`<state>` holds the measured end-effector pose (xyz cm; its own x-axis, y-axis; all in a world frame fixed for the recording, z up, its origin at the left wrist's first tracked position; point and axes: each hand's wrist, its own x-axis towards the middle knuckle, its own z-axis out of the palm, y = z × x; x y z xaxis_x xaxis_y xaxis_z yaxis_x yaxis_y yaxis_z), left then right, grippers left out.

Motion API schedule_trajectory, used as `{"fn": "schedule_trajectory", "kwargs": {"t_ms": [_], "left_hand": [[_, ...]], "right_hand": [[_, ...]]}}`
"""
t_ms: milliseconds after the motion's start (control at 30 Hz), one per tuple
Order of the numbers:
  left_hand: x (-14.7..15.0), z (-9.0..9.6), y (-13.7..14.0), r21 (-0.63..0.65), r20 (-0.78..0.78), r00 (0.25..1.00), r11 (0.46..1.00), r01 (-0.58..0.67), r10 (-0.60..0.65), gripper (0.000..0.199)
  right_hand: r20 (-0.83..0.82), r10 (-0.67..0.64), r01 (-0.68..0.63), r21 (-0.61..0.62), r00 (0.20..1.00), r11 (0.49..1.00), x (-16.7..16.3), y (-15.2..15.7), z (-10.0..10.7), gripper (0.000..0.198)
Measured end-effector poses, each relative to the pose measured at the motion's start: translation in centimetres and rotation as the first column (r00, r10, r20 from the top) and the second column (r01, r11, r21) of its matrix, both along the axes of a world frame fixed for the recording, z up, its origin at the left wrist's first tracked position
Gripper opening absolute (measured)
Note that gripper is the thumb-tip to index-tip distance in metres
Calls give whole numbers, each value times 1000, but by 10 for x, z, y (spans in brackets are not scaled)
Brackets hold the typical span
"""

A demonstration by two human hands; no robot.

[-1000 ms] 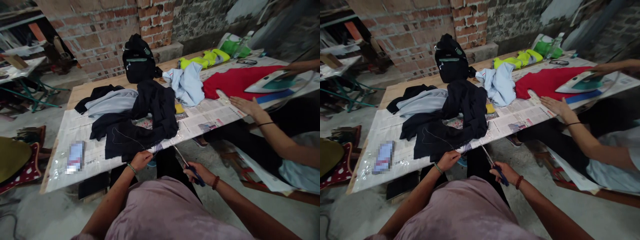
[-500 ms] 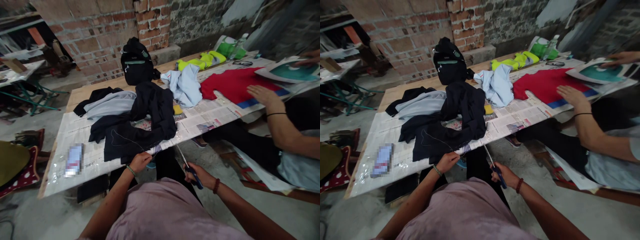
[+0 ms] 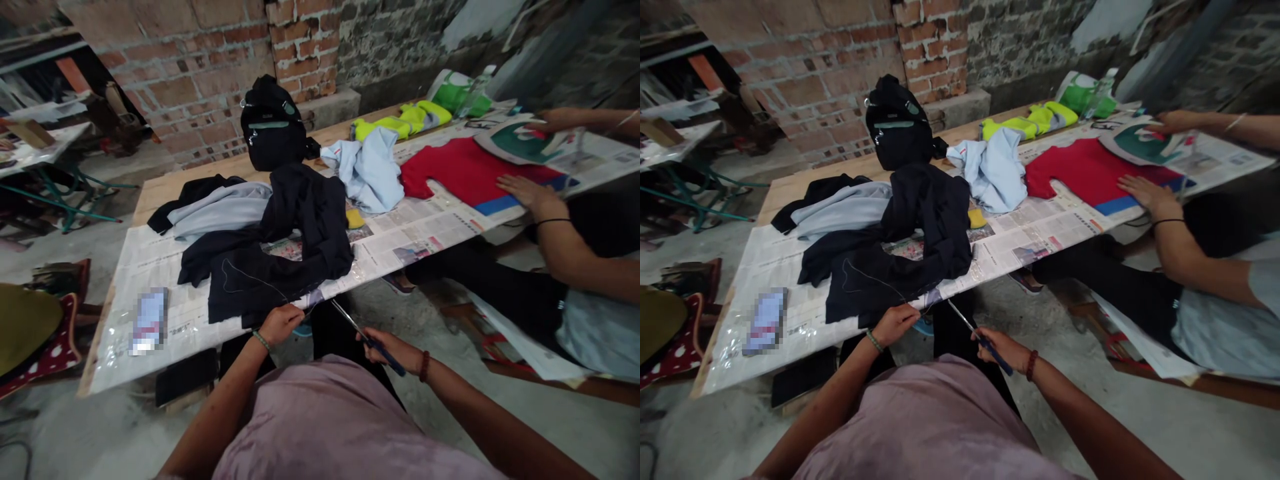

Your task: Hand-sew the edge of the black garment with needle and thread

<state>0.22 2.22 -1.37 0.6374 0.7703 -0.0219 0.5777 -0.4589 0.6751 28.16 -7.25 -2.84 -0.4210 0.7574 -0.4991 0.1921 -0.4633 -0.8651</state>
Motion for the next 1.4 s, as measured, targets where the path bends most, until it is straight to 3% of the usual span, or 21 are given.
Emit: {"fn": "schedule_trajectory", "kwargs": {"t_ms": [567,900,1233,1333,1400], "left_hand": [[-4,-2,2,95,24,993,989,111,-114,22],[-6,-6,3,91,14,991,987,134,-136,24],[-6,-5,3,80,-28,984,981,176,-174,24],[-5,-5,4,70,-25,983,981,184,-182,24],[-5,-4,5,56,-10,983,982,182,-181,24]], "right_hand": [[16,61,-62,106,998,992,-32,51,-19,36],[1,30,-30,132,1000,991,-34,52,-18,35],[125,48,-64,133,991,989,-29,46,-15,33],[214,89,-136,218,973,967,-19,46,-16,33],[312,102,-205,320,944,925,-9,46,-17,33]]}}
